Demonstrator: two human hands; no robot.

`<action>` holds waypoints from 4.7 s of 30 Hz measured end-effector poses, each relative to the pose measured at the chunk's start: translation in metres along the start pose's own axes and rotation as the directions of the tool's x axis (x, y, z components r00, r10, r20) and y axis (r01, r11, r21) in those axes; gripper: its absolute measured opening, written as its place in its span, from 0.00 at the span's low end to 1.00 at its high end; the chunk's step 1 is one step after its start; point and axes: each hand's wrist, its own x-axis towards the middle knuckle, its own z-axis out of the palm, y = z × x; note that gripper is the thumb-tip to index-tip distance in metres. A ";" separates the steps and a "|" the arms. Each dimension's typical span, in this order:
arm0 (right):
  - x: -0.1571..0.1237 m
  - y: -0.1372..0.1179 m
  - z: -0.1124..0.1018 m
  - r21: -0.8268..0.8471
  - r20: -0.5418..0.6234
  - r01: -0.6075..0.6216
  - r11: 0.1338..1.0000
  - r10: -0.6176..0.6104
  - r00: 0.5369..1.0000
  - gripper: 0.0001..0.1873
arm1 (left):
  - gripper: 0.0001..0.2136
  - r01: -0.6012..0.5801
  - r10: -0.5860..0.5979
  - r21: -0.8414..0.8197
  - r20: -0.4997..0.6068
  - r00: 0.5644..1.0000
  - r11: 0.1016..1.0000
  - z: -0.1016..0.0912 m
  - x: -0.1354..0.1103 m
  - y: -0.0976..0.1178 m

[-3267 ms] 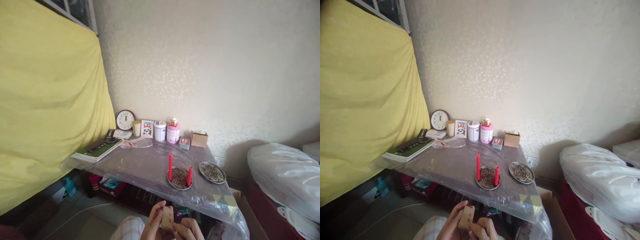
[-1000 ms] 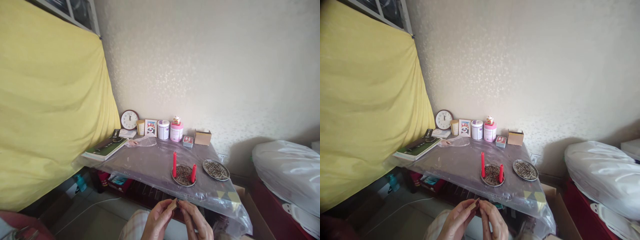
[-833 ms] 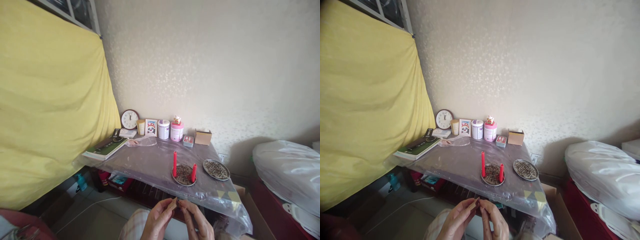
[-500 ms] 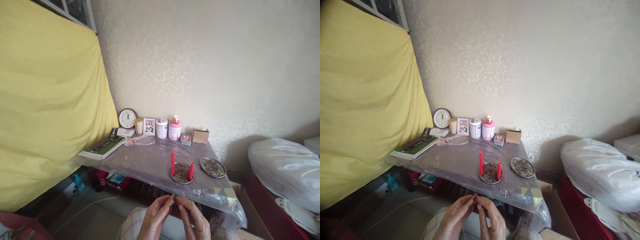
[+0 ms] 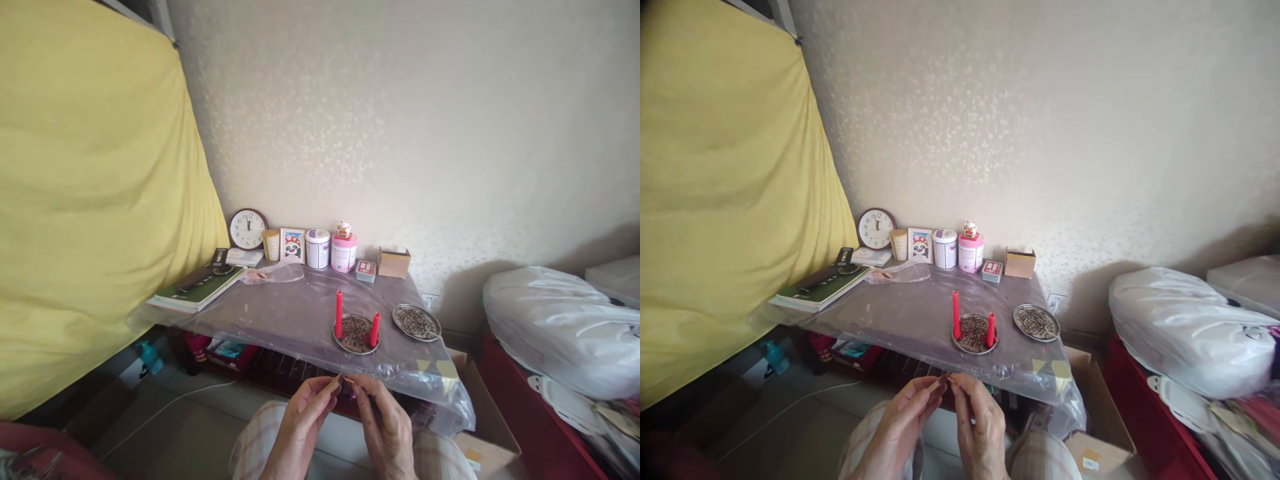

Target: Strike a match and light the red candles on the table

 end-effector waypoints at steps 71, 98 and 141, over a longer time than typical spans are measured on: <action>-0.012 0.006 0.009 0.046 0.018 -0.012 0.999 0.011 1.000 0.06 | 0.11 -0.056 0.053 0.052 0.048 0.997 0.997 0.000 0.001 0.002; -0.014 0.013 0.012 0.005 0.011 0.045 0.999 -0.045 0.999 0.05 | 0.13 -0.052 0.050 0.060 0.027 0.998 0.997 -0.018 0.010 -0.015; -0.006 0.041 0.006 0.041 -0.134 -0.317 0.948 0.320 0.938 0.10 | 0.11 -0.020 0.025 0.047 -0.120 0.992 0.999 -0.010 0.002 0.001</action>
